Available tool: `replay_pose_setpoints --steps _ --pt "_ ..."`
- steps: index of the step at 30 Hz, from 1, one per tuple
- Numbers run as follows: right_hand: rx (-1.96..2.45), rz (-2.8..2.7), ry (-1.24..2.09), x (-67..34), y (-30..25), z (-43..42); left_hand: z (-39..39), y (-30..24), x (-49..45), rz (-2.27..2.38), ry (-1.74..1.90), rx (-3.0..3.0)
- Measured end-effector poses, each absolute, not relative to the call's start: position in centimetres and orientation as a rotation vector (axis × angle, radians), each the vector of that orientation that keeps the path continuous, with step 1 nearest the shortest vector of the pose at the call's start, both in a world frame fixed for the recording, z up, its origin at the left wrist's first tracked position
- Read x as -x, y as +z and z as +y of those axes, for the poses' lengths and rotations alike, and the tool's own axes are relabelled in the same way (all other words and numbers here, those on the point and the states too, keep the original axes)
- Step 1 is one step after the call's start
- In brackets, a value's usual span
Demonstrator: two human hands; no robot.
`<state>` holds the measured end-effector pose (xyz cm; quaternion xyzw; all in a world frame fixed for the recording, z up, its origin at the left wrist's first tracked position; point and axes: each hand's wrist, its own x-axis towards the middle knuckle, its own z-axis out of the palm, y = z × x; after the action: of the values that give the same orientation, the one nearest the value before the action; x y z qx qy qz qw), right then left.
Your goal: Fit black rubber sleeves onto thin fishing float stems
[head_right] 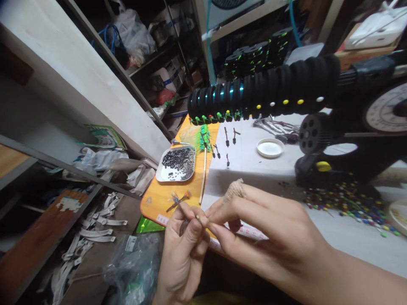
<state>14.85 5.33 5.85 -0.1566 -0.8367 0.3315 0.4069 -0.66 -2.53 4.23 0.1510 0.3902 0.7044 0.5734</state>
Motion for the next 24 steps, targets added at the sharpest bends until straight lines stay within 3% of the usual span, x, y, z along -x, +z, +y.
replay_pose_setpoints --steps 18,24 --pt "0.455 -2.129 1.026 -14.0 8.1 6.3 -2.4 3.4 1.2 1.252 1.828 -0.926" --pt "0.345 -2.267 0.778 -14.4 8.1 6.0 -2.6 3.7 0.3 0.909 1.863 -0.72"
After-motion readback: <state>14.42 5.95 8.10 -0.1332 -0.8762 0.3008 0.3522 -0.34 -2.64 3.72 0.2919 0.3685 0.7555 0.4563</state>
